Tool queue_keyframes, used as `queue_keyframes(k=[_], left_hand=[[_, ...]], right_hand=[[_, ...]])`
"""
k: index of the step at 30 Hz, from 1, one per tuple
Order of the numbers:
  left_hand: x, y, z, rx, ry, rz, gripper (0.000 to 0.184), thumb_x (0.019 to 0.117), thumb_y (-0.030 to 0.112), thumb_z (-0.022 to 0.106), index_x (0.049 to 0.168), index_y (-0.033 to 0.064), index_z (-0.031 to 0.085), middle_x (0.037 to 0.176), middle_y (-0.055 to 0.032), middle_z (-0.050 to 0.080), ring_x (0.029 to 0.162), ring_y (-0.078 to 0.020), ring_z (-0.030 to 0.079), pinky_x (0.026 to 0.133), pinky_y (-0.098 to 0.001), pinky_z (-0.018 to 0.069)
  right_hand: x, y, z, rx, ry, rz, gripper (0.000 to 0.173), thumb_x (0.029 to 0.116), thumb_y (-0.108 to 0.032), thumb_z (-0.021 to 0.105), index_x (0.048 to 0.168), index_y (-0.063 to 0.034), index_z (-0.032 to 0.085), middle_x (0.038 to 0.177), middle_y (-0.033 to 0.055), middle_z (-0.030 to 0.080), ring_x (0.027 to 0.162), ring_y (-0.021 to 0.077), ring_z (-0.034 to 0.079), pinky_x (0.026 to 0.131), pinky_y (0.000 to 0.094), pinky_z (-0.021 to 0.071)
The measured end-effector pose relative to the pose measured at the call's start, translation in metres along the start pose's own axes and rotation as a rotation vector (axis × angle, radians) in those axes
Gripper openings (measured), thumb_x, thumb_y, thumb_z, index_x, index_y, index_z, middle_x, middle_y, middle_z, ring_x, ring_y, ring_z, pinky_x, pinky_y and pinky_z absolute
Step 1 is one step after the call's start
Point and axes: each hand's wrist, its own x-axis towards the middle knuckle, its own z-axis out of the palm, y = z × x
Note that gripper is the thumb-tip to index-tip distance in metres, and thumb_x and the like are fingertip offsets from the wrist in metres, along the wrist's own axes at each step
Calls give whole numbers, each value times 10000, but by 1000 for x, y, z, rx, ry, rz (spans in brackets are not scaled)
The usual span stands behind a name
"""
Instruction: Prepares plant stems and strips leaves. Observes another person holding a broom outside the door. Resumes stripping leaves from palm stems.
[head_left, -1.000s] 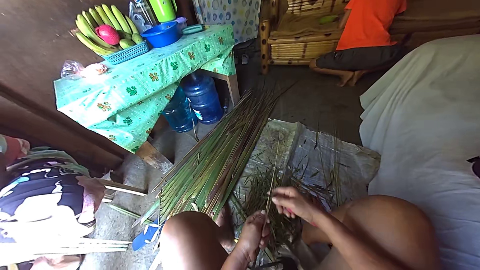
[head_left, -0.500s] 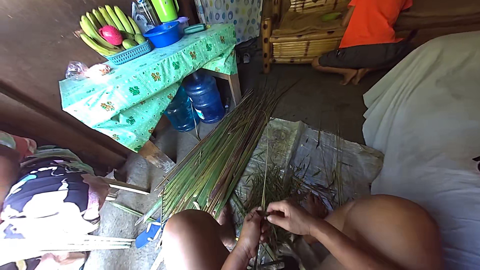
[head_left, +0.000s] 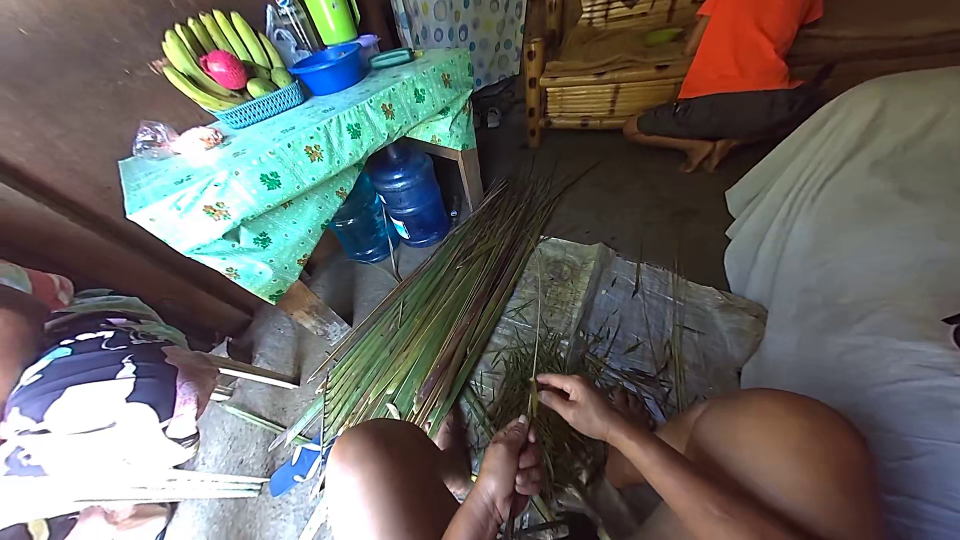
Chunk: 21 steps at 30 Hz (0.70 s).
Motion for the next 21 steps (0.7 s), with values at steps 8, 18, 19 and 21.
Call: queue_keyframes(k=[8, 18, 19, 21], left_hand=[[-1, -2, -2, 36, -124, -45, 410, 1135, 275, 169, 918, 135, 487, 552, 82, 415, 378, 16, 371, 374, -114, 339], [-10, -9, -10, 270, -54, 21, 377, 1130, 227, 227, 987, 83, 545, 564, 72, 447, 402, 7, 411, 396, -129, 382], [-12, -10, -10, 280, -58, 33, 374, 1127, 222, 237, 988, 82, 555, 562, 73, 449, 401, 8, 411, 396, -130, 382], [-14, -11, -10, 278, -65, 31, 376, 1125, 217, 245, 984, 81, 566, 558, 72, 450, 399, 8, 409, 394, -131, 380]], right_hand=[[4, -7, -12, 413, 43, 217, 295, 1054, -139, 504, 1273, 4, 640, 692, -21, 593, 502, 37, 495, 468, 183, 410], [13, 5, -28, 300, 354, 173, 249, 1047, -114, 536, 1197, 28, 676, 725, -2, 590, 545, 27, 497, 508, 180, 415], [14, 6, -30, 295, 394, 170, 250, 1047, -111, 536, 1198, 32, 676, 721, -2, 589, 541, 27, 498, 507, 180, 419], [16, 8, -35, 322, 460, 186, 253, 1050, -105, 531, 1201, 38, 675, 691, -9, 582, 509, 24, 487, 478, 175, 411]])
